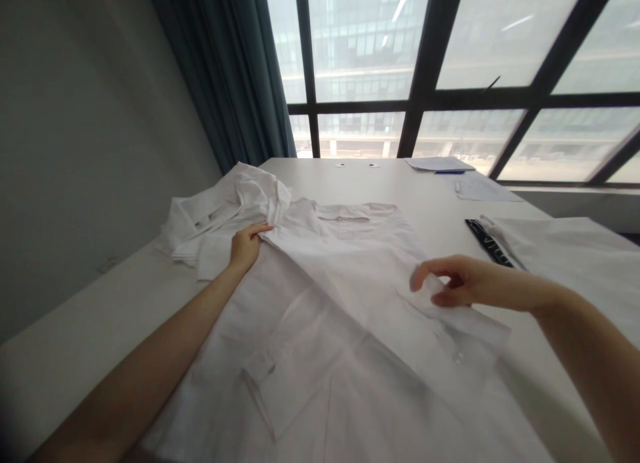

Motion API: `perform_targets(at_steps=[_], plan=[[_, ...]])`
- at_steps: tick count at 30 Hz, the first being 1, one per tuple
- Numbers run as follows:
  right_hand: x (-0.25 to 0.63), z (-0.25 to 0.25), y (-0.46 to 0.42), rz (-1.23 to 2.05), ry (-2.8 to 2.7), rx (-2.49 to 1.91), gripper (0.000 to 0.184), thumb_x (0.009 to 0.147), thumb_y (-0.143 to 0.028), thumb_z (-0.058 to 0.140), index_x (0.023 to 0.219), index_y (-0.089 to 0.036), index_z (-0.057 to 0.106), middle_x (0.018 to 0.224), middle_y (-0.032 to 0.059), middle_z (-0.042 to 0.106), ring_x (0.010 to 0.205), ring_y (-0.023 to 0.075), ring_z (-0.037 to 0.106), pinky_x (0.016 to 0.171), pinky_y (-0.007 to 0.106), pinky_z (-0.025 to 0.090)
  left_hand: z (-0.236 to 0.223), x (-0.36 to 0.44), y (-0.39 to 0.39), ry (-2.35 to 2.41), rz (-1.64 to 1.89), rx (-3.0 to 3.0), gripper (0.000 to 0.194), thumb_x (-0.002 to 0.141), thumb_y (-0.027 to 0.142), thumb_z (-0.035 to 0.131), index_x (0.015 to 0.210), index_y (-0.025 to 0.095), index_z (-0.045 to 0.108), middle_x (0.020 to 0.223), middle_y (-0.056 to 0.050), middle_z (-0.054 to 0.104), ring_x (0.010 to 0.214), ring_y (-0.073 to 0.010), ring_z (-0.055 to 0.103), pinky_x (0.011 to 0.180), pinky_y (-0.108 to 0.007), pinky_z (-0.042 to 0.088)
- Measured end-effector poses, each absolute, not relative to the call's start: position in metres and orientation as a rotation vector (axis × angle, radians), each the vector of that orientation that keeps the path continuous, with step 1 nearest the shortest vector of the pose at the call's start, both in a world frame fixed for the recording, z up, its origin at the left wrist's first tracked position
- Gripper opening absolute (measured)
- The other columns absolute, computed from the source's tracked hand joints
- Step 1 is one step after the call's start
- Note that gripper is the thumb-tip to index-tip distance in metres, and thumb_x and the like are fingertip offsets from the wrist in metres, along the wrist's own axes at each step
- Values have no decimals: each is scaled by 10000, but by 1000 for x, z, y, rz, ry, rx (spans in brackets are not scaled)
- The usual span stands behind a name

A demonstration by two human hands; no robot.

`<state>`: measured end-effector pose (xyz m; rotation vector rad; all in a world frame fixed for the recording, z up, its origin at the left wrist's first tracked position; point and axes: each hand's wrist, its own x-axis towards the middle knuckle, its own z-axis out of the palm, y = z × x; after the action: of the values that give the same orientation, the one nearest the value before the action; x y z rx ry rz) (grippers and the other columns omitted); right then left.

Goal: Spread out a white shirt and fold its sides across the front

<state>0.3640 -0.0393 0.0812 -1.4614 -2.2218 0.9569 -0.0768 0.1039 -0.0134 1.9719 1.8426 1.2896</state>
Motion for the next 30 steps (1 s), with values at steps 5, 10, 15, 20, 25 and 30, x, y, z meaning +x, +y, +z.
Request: perform_targets(at_steps=[5,10,15,20,25,30], plan=[[369,62,-31,1329,-2297,-1931,259,704,-373,659,905,-209,668,831,48,628,720,209,616,602,284,501,-17,-79,108,1860,1264,2018,476,793,-16,389,1029,164,762,1209,-47,694,1178,-158,611,1067,-272,428],[348,60,-43,620,-2516,-1854,269,818,-468,575,856,-209,637,947,79,648,794,222,625,711,329,449,-17,-79,109,1881,1209,2178,471,783,-17,433,1075,173,750,1320,-68,624,1260,-216,535,1112,-356,381],[299,58,-74,648,-2702,-1772,188,828,-407,615,791,-224,606,832,29,657,699,191,600,593,283,353,-12,-71,102,1808,1000,2615,504,789,17,484,1212,208,678,1379,-53,578,1328,-239,461,1109,-433,352],[278,48,-85,506,-2803,-1753,173,828,-151,507,680,-199,581,723,31,662,651,178,587,584,280,300,-11,-68,101,1596,827,2733,485,816,77,517,1267,213,629,1321,-33,627,1314,-207,490,1118,-404,335],[279,63,-89,586,-2810,-1653,180,732,-72,492,603,-194,524,635,-1,605,558,121,496,542,256,274,-11,-69,103,1602,793,2639,439,818,107,527,1228,196,654,1280,-38,655,1272,-212,536,1104,-389,371],[273,70,-100,905,-2830,-1424,156,793,-142,535,657,-208,571,650,-19,608,571,110,501,544,239,295,-9,-67,103,1644,676,2571,516,777,17,439,1209,184,668,1298,-27,643,1302,-169,506,1129,-347,347]])
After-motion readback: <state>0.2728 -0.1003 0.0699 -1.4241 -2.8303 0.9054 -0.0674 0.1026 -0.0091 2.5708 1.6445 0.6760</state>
